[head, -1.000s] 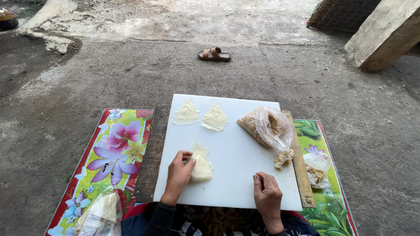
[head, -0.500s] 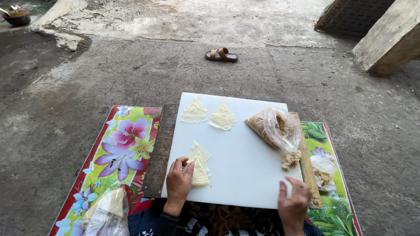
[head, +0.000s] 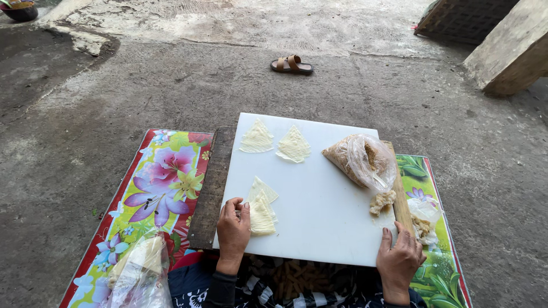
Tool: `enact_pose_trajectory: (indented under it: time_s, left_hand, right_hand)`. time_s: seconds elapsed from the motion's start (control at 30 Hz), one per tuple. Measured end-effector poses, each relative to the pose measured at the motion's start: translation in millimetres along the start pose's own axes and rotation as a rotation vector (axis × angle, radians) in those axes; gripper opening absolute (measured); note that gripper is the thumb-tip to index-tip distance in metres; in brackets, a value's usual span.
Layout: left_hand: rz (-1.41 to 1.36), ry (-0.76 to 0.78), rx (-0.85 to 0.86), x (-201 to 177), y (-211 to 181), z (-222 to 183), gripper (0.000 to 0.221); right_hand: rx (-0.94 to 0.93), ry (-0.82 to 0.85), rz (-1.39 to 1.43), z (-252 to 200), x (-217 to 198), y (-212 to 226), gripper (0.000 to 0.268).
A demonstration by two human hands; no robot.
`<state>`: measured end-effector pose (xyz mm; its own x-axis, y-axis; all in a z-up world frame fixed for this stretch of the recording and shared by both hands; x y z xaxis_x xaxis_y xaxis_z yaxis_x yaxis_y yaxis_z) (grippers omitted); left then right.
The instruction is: The person folds thin dough triangles around a filling using a spoon and by hand.
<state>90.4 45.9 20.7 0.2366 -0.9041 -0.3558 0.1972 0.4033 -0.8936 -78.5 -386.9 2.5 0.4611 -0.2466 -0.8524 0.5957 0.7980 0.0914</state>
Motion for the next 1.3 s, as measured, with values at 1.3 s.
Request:
enact_pose_trajectory:
  time_s: [1.3]
  left_hand:
    - [0.274, 0.248, 0.790, -16.3, -47.4, -102.6, 0.038]
  right_hand:
    - [-0.749, -0.120, 0.374, -76.2, -64.9, 81.1, 0.037]
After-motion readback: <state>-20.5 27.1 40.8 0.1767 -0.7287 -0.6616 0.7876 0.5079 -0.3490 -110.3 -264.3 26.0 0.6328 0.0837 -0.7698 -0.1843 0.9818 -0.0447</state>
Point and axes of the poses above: each hand's wrist, its own z-axis towards the middle knuckle, its own x-axis out of the palm, y = z × x, the point moved 10 cm from there along z, towards the middle knuckle, and after that the axes turned 10 degrees about -z, right-handed, at the moved point
